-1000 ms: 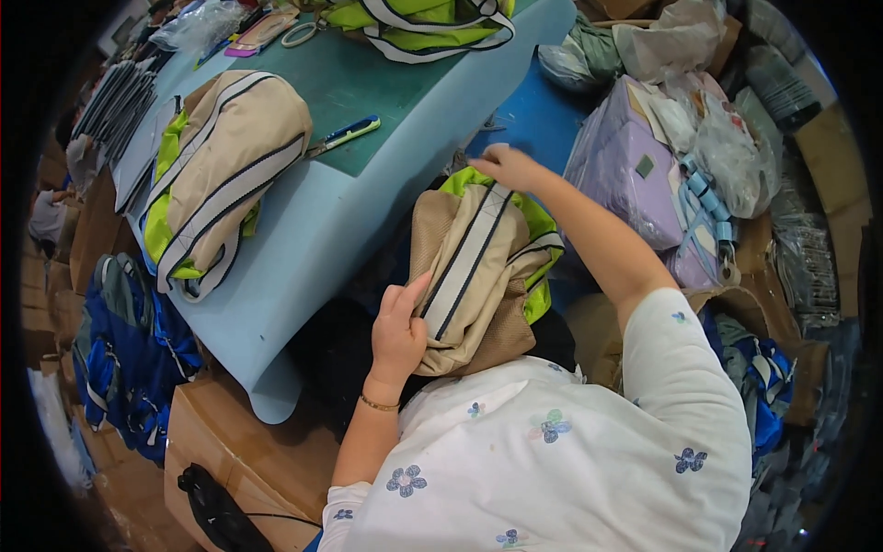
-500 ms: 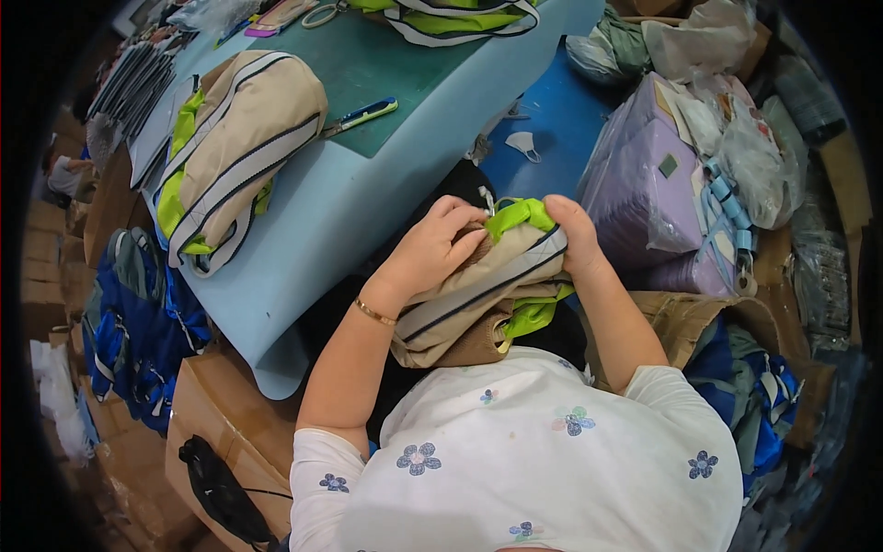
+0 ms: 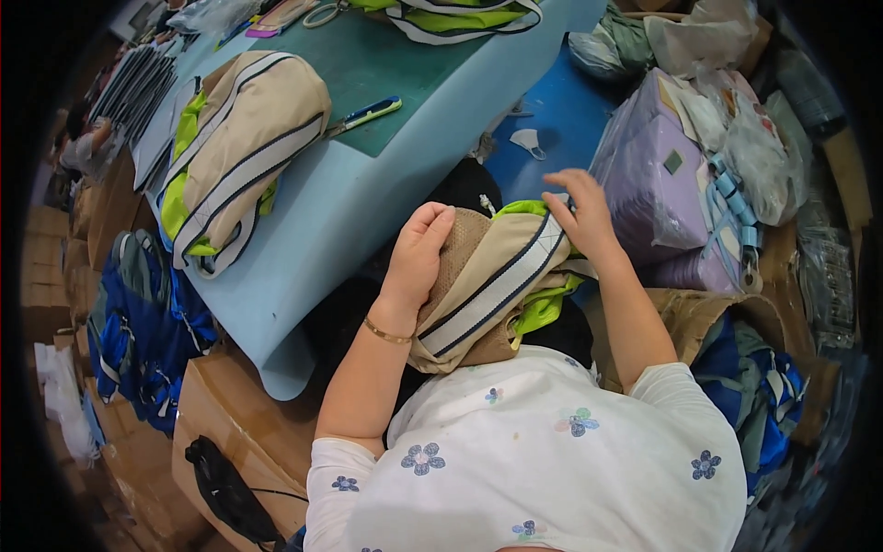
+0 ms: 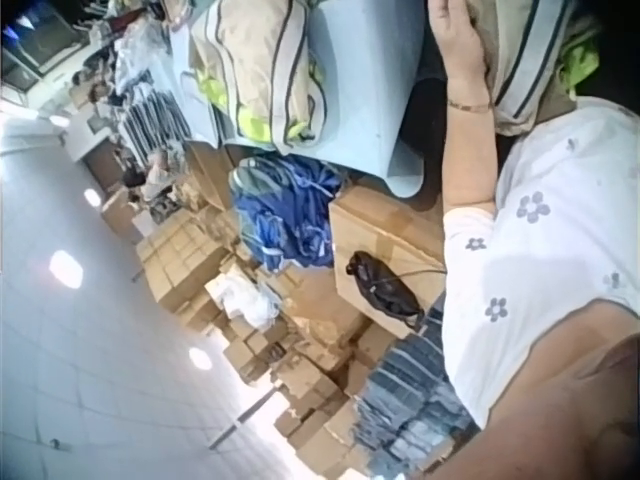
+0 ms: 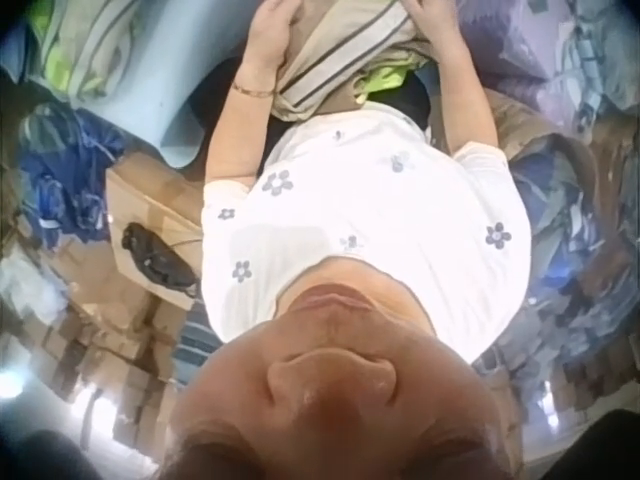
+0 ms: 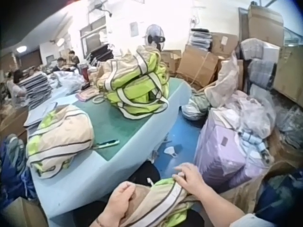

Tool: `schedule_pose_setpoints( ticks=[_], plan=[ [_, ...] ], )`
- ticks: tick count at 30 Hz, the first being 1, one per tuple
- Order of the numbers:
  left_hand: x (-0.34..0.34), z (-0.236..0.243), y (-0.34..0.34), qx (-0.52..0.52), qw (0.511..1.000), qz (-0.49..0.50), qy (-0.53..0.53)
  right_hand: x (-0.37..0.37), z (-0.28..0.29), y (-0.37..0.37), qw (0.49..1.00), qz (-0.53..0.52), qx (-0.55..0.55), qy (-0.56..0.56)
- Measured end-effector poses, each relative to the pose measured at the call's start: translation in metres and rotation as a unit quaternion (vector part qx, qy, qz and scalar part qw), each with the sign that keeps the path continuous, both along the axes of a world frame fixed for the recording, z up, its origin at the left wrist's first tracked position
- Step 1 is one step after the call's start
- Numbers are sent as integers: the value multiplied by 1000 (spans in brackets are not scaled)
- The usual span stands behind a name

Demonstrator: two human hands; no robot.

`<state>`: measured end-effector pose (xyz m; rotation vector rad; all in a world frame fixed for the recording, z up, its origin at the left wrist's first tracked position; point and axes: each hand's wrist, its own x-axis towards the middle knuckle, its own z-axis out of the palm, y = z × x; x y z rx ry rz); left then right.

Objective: Trimming loose threads and inspecting a fabric bag using nippers in a workshop.

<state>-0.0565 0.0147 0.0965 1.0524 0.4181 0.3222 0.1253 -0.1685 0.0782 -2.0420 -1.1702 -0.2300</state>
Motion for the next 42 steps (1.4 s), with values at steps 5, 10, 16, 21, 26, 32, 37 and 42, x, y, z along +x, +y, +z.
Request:
schedule_pose_setpoints(
  ticks=[5,10,16,21,26,32,37,42],
  plan=[
    [0,9,-2,140,989,-38,-36,-59,50,15,980,174,44,-90],
    [2,14,1,144,988,-53,-15,-67,23,13,979,166,104,65],
    [-6,11,1,255,966,-26,-24,-66,20,8,973,182,140,1],
    [-12,11,-6,304,951,-28,-57,-66,10,-5,972,190,125,-65],
    [-25,15,-7,403,911,-47,-69,-66,8,-15,961,228,103,-116],
    [-59,23,-26,622,778,-80,-45,-71,-5,-41,968,214,91,-95],
    [-77,15,-69,753,644,-117,-66,-60,29,-76,860,279,-208,372],
    [-76,13,-86,748,636,-179,-57,-36,72,-57,945,114,-132,275]
  ],
)
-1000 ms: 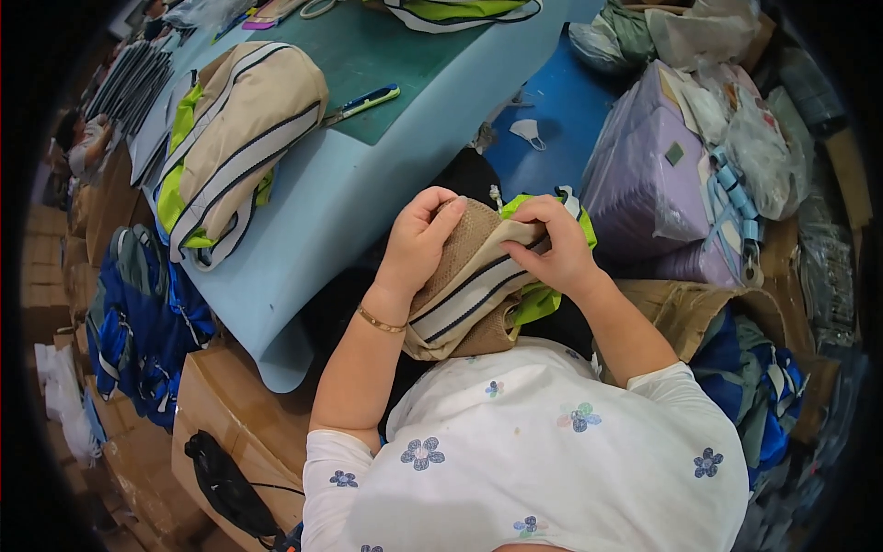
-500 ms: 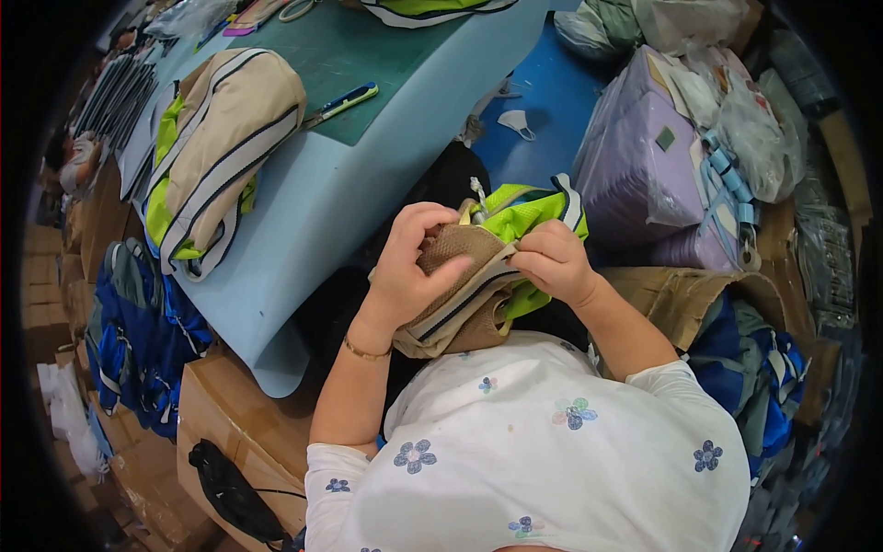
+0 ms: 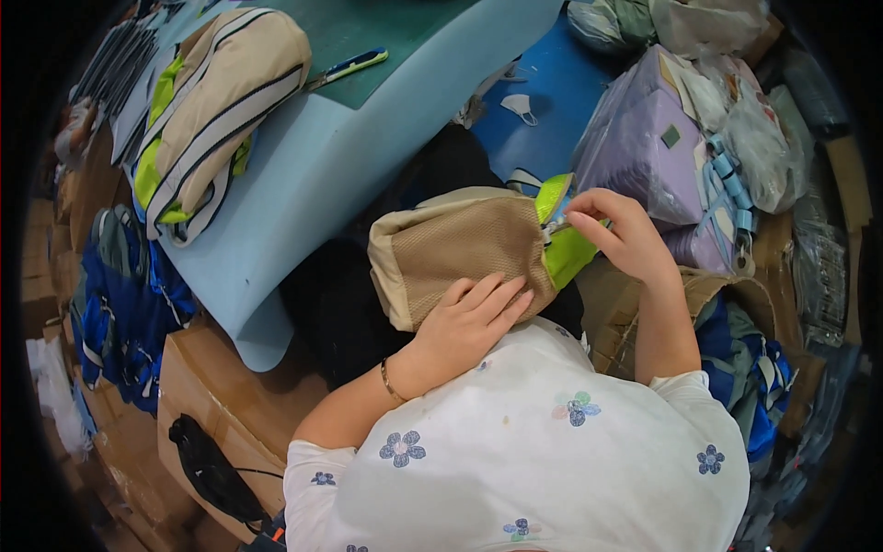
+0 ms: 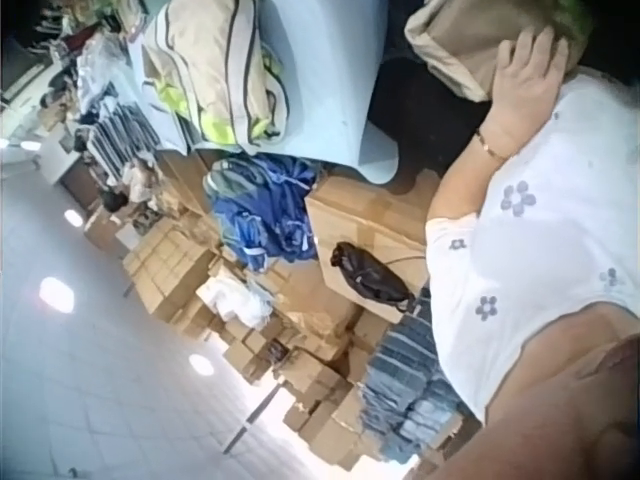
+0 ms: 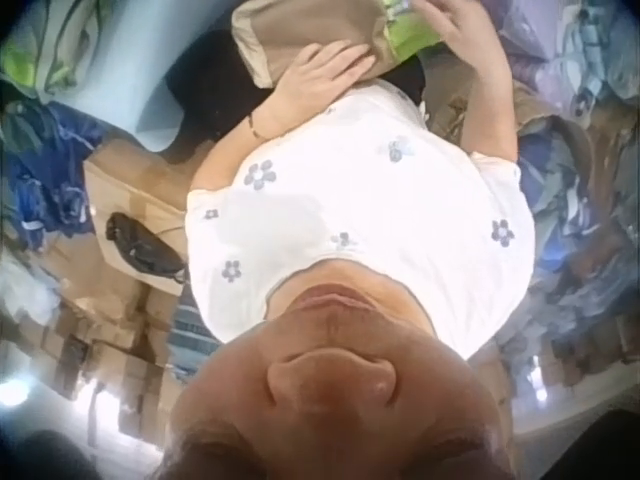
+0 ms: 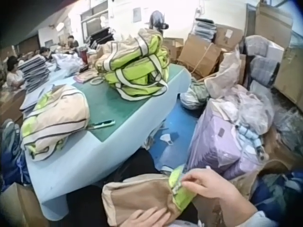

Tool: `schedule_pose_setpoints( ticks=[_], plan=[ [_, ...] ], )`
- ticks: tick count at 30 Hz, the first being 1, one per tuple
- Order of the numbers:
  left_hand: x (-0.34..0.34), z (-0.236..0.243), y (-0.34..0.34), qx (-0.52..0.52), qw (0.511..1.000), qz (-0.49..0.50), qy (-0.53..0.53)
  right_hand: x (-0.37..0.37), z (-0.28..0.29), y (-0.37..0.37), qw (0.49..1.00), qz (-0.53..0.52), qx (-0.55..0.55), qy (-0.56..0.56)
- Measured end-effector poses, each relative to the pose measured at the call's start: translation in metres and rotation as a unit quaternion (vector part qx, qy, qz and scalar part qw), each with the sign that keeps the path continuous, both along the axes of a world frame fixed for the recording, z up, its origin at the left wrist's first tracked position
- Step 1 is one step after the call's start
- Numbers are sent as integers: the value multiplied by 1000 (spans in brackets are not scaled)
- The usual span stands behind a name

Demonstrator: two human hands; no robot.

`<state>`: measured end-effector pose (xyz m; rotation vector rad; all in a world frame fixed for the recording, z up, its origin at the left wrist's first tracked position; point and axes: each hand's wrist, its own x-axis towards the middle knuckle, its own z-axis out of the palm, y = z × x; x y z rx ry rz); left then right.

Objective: Trimming loose threads and inspecting a fabric bag using nippers in a workshop.

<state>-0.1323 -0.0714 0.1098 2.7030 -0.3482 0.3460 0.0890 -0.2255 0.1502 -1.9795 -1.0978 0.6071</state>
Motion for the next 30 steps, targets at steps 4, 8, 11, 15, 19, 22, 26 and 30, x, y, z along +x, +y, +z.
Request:
schedule_pose_setpoints(
  ticks=[4,8,11,15,19,22,26,30],
  plan=[
    [4,-10,-2,-84,994,-41,61,-13,-28,31,987,-8,-148,-60],
    [-2,-7,10,-160,981,-76,76,-27,-54,27,994,-51,-86,-40],
    [-9,-4,35,-249,952,174,-33,-35,-51,19,972,-72,-219,-38],
    [-12,-25,82,-274,854,442,12,-53,-71,5,992,-73,-59,82],
    [-4,-60,103,-209,868,436,114,-88,-58,4,998,9,27,-55],
    [0,-69,101,-334,827,427,150,-86,-52,7,982,49,116,-143],
    [-8,-62,101,-348,835,396,159,-65,-32,17,937,75,191,-282],
    [-10,-36,91,-489,788,335,165,-54,-15,18,926,71,205,-308]
  ],
)
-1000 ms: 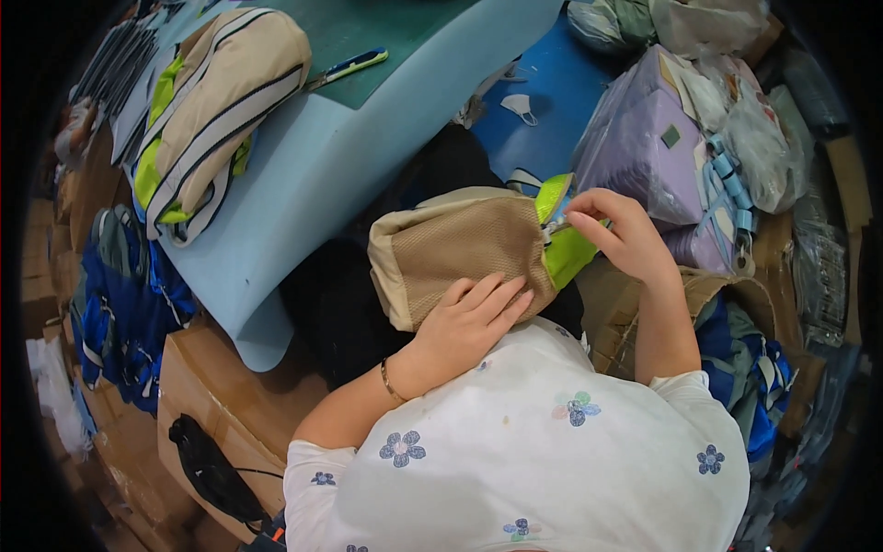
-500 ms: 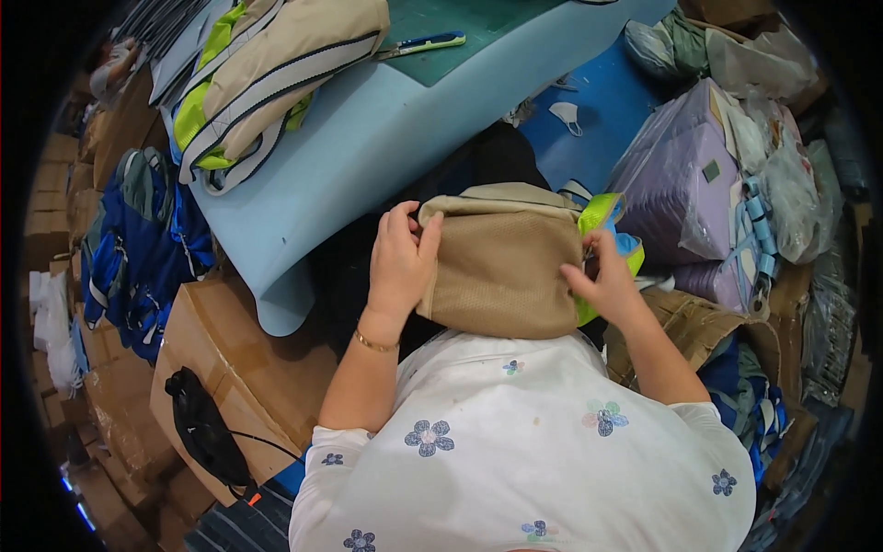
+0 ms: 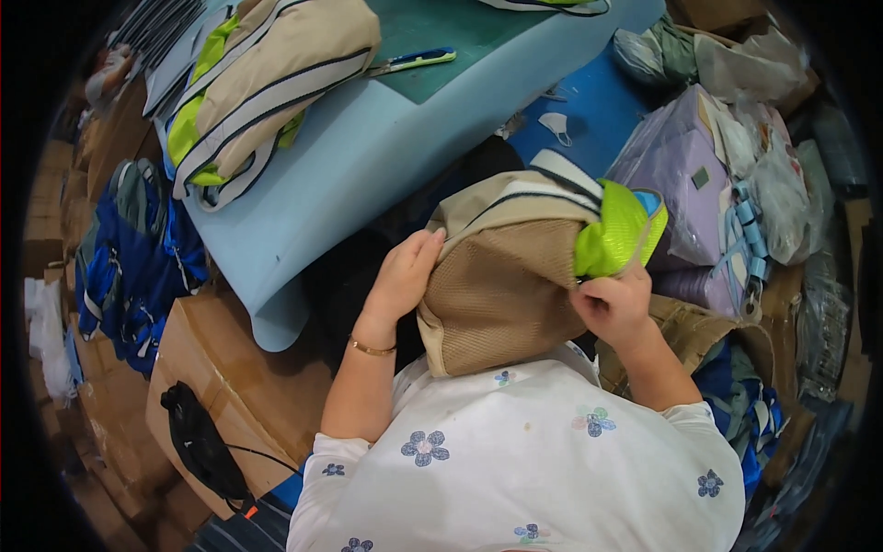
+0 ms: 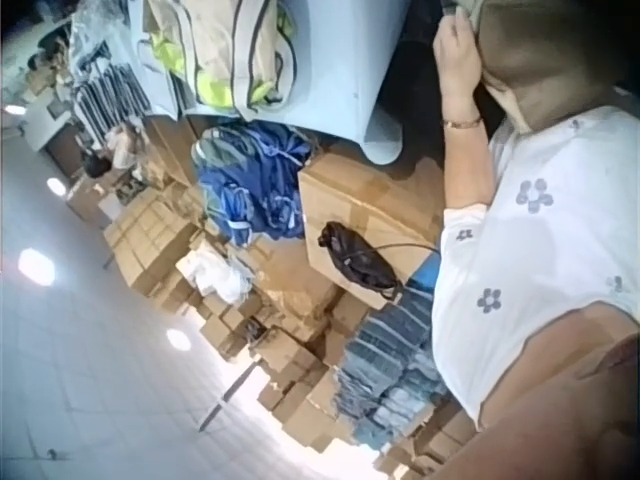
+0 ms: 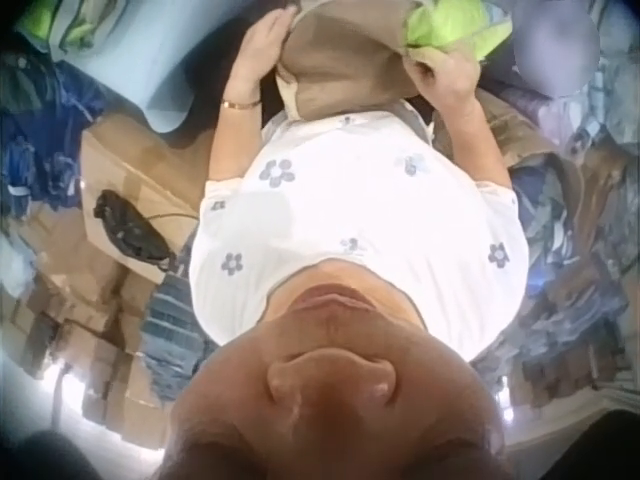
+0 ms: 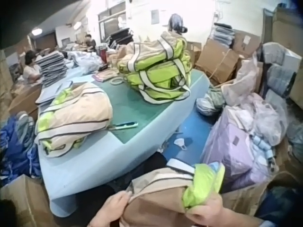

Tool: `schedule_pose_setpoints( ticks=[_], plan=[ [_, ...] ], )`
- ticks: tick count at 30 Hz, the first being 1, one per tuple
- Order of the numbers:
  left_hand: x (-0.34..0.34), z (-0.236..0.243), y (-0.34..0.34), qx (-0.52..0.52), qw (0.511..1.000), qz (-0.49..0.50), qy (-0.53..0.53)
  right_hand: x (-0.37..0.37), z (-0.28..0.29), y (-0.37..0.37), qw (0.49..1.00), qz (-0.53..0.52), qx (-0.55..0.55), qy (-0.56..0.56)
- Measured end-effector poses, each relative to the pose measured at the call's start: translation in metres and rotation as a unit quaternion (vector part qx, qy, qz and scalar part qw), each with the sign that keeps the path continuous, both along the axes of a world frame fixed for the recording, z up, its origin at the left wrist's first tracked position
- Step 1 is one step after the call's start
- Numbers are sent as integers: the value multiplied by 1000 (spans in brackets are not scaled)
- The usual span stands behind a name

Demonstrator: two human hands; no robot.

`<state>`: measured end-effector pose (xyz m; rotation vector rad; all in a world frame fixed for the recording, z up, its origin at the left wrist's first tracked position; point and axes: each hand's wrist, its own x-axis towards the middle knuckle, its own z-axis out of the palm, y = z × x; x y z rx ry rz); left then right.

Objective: Trimming loose threads and inspecting a fabric bag using nippers in a workshop.

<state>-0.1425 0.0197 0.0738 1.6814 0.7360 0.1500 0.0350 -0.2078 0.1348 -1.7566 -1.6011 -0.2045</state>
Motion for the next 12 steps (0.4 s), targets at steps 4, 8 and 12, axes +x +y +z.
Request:
schedule_pose_setpoints(
  ticks=[4,8,12],
  plan=[
    [30,43,-18,-184,931,205,-241,-6,17,-2,908,-27,171,381],
    [33,71,-3,-128,901,251,-330,2,-9,-3,637,-159,175,734],
    [45,73,-3,-19,900,241,-363,-17,-71,-23,567,-63,-154,807]
  ],
)
